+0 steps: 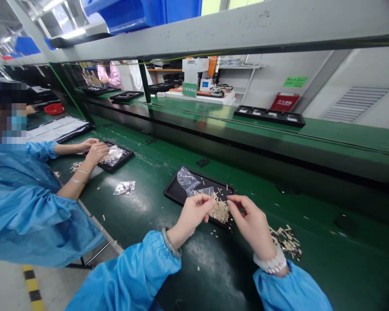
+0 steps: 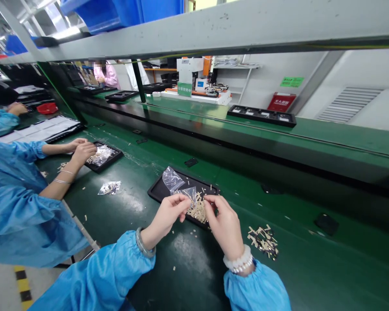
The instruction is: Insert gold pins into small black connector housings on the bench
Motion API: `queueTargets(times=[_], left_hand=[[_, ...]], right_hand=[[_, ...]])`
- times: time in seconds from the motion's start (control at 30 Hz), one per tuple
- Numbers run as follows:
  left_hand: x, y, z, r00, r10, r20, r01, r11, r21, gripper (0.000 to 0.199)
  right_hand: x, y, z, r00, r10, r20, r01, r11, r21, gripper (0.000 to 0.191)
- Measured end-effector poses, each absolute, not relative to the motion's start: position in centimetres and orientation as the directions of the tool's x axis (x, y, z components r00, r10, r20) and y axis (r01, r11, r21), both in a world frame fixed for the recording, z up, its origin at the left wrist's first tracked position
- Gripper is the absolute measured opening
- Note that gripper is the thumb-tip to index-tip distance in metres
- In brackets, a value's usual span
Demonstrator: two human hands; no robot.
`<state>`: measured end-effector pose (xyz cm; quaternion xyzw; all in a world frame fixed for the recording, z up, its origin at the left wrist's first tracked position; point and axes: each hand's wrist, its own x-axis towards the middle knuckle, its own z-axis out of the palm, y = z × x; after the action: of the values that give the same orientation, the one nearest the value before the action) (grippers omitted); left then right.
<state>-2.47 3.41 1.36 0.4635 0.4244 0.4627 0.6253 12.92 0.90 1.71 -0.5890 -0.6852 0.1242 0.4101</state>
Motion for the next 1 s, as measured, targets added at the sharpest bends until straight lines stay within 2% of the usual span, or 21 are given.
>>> queueTargets(times=[0.07, 0.2, 0.33, 0.6, 0.7, 0.83, 1.0], left_hand=[[-2.4, 3.2, 1.4, 0.221, 0.970, -0.097, -0.187, 0.140, 0.972, 0.026], [-2.4, 2.8, 1.6, 0.248, 0.965, -0.089, -0.200, 0.141, 0.970, 0.027], [-2.5, 2.7, 1.8, 0.304, 0.950, -0.074, -0.232, 0.149, 0.961, 0.026], [-2.5, 2.7, 2.1, 0.337, 0.939, -0.072, -0.277, 0.172, 0.945, 0.025], [-2.6, 2.7, 2.3, 0.328, 0.942, -0.077, -0.213, 0.153, 0.965, 0.024], [-2.8, 2.6, 2.3, 0.271, 0.962, -0.036, -0.087, 0.062, 0.994, 0.021], [-2.7, 2.4, 2.0, 0.248, 0.968, 0.037, -0.041, -0.028, 0.999, 0.018]], right_hand=[[12.3, 0.1, 2.5, 0.002, 0.886, 0.463, 0.668, 0.343, -0.660, 0.013], [11.0, -1.1, 3.4, -0.082, 0.829, 0.553, 0.702, 0.441, -0.558, 0.009], [10.9, -1.2, 3.3, -0.093, 0.797, 0.597, 0.740, 0.456, -0.494, 0.010], [11.1, -1.2, 3.2, -0.084, 0.765, 0.639, 0.742, 0.475, -0.472, 0.010], [11.2, -1.2, 3.2, -0.100, 0.761, 0.641, 0.768, 0.468, -0.436, 0.010], [11.3, -1.2, 3.2, -0.149, 0.737, 0.660, 0.831, 0.455, -0.320, 0.011], [10.9, -1.3, 3.1, -0.163, 0.697, 0.699, 0.880, 0.422, -0.216, 0.011]])
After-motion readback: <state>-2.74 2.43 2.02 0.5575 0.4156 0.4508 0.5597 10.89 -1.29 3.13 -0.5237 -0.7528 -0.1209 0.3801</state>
